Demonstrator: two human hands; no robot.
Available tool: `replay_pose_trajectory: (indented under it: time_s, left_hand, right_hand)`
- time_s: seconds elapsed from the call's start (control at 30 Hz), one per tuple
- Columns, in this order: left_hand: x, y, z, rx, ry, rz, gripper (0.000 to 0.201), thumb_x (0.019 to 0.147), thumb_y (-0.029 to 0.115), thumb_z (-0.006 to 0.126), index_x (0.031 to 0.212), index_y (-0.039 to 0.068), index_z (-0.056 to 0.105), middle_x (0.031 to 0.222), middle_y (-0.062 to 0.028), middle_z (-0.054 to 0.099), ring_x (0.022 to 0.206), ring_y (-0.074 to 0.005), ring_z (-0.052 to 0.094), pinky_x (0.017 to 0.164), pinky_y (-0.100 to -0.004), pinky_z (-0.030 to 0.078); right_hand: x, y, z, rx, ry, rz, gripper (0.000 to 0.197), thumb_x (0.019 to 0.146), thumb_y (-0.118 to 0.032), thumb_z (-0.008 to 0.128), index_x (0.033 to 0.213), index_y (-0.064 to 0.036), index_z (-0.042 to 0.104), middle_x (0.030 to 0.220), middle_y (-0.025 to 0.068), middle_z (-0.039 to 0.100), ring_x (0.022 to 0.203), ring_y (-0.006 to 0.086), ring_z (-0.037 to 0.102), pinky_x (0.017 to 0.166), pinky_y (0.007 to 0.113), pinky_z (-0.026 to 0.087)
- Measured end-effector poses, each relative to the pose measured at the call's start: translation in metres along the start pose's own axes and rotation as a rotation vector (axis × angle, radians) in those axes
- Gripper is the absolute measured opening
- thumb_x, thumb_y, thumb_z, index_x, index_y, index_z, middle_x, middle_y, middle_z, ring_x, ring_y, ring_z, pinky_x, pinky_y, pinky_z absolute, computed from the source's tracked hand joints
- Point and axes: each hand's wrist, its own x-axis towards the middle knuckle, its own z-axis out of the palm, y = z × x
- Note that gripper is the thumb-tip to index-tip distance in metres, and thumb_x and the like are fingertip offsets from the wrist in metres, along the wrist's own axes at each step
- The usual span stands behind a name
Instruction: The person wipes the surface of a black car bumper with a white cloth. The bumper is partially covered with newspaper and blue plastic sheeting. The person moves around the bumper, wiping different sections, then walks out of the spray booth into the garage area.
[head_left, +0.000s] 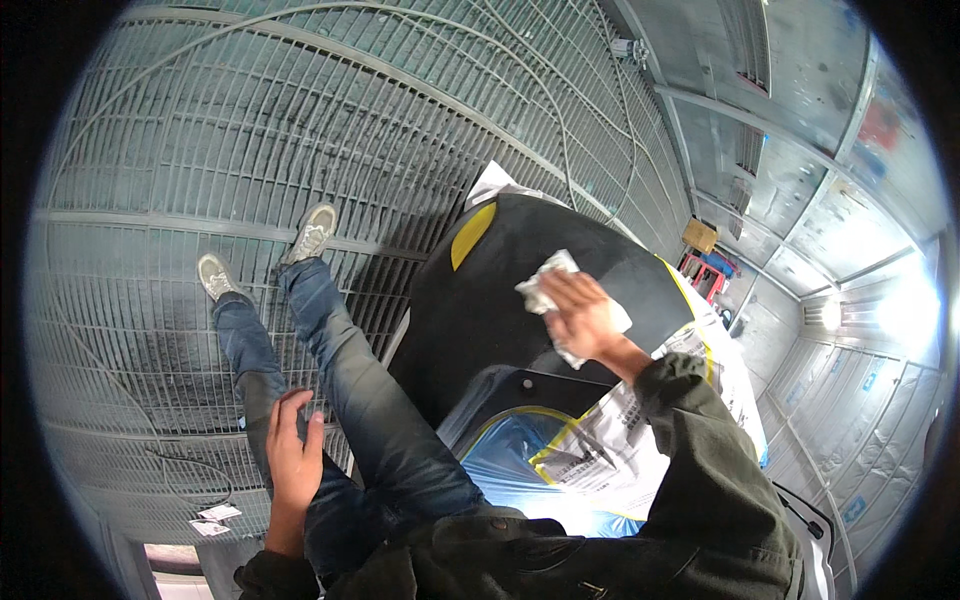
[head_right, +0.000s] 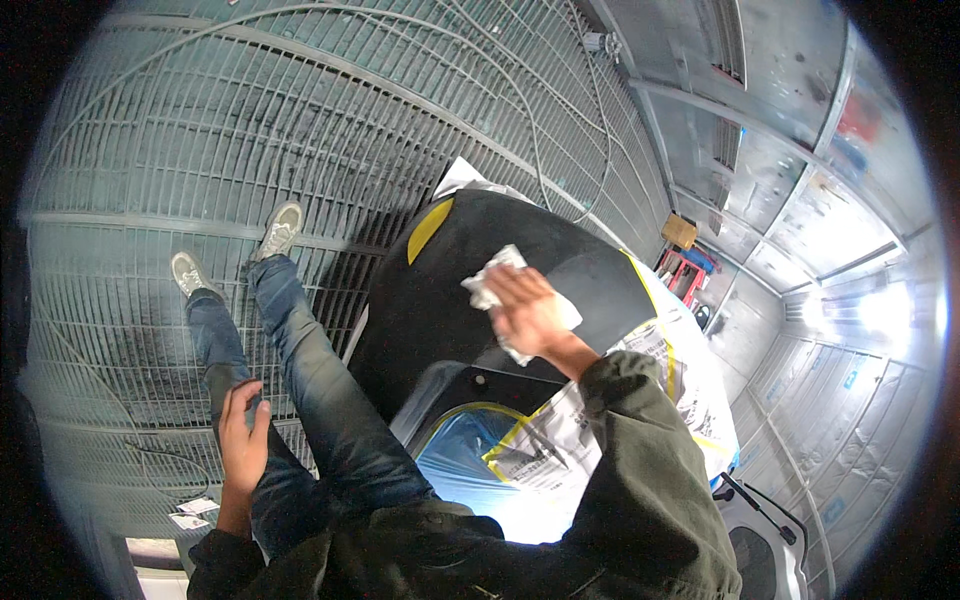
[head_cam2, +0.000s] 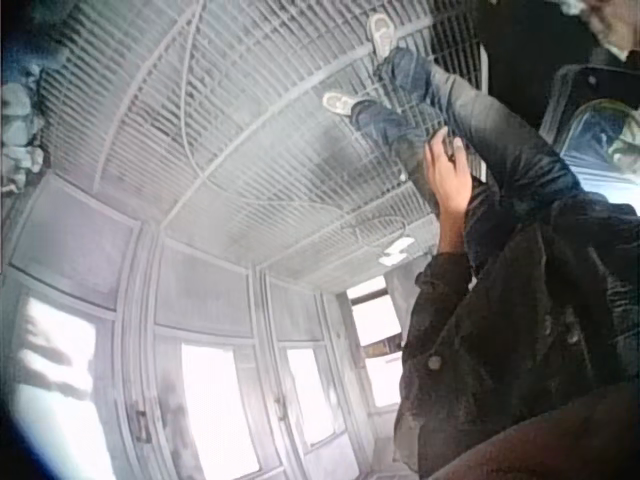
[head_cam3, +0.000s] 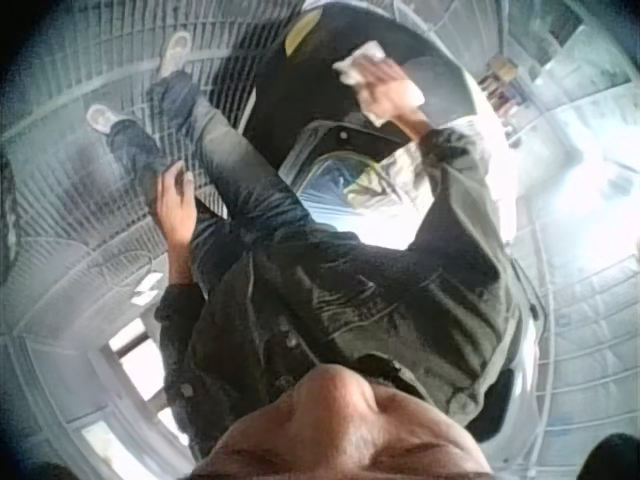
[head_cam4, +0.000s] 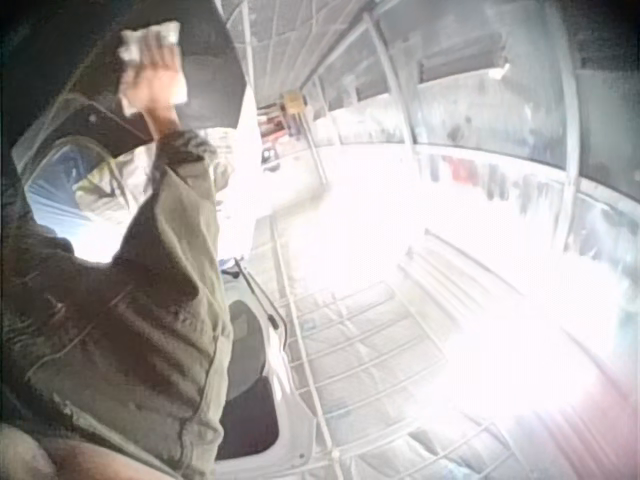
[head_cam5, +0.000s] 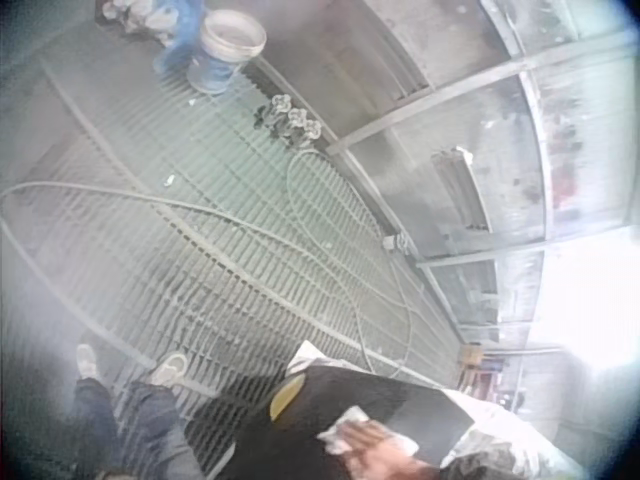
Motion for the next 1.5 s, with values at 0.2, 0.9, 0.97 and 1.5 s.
replay_pose_trajectory:
  time_s: [0.2, 0.9, 0.97, 1.5]
  left_hand:
    - [-0.003, 0.005, 0.012, -0.071, -0.046, -0.012, 0.025, 0.093, 0.007, 0.062, 0.118, 0.000, 0.061, 0.112, -0.0176, 0.065, 0.104, -0.0332, 0.064, 0.093, -0.0385, 0.049]
    - [0.006, 0.013, -0.102, 0.649, -0.387, 0.127, 0.033, 0.101, 0.026, 0.060, 0.122, 0.000, 0.065, 0.111, -0.0143, 0.072, 0.105, -0.0241, 0.067, 0.095, -0.0370, 0.050]
    - [0.007, 0.023, -0.118, 0.790, -0.433, 0.079, 0.033, 0.101, 0.025, 0.060, 0.123, 0.001, 0.065, 0.116, -0.0159, 0.071, 0.109, -0.0241, 0.066, 0.096, -0.0359, 0.050]
    - [-0.022, 0.074, -0.081, 0.952, -0.612, 0.137, 0.025, 0.098, 0.013, 0.063, 0.118, -0.002, 0.065, 0.113, -0.0115, 0.071, 0.105, -0.0173, 0.066, 0.093, -0.0304, 0.050]
  right_hand:
    - [-0.024, 0.056, -0.038, 0.158, -0.045, 0.827, 0.055, 0.103, -0.040, 0.040, 0.136, 0.0007, 0.056, 0.139, 0.0189, 0.058, 0.131, 0.0355, 0.053, 0.112, 0.042, 0.038]
    - [-0.051, -0.100, 0.092, -0.149, 1.038, 1.093, 0.050, 0.084, -0.015, 0.057, 0.133, -0.0011, 0.061, 0.149, 0.0137, 0.051, 0.144, 0.0273, 0.041, 0.119, 0.047, 0.026]
    - [-0.073, -0.103, 0.088, -0.046, 1.152, 1.239, 0.055, 0.084, -0.013, 0.059, 0.137, 0.0018, 0.056, 0.153, 0.0169, 0.046, 0.147, 0.0307, 0.037, 0.120, 0.050, 0.023]
    - [-0.049, -0.270, 0.213, 0.437, 0.975, 1.333, 0.057, 0.089, -0.022, 0.061, 0.142, -0.0055, 0.052, 0.153, 0.0118, 0.046, 0.142, 0.0230, 0.043, 0.118, 0.041, 0.031]
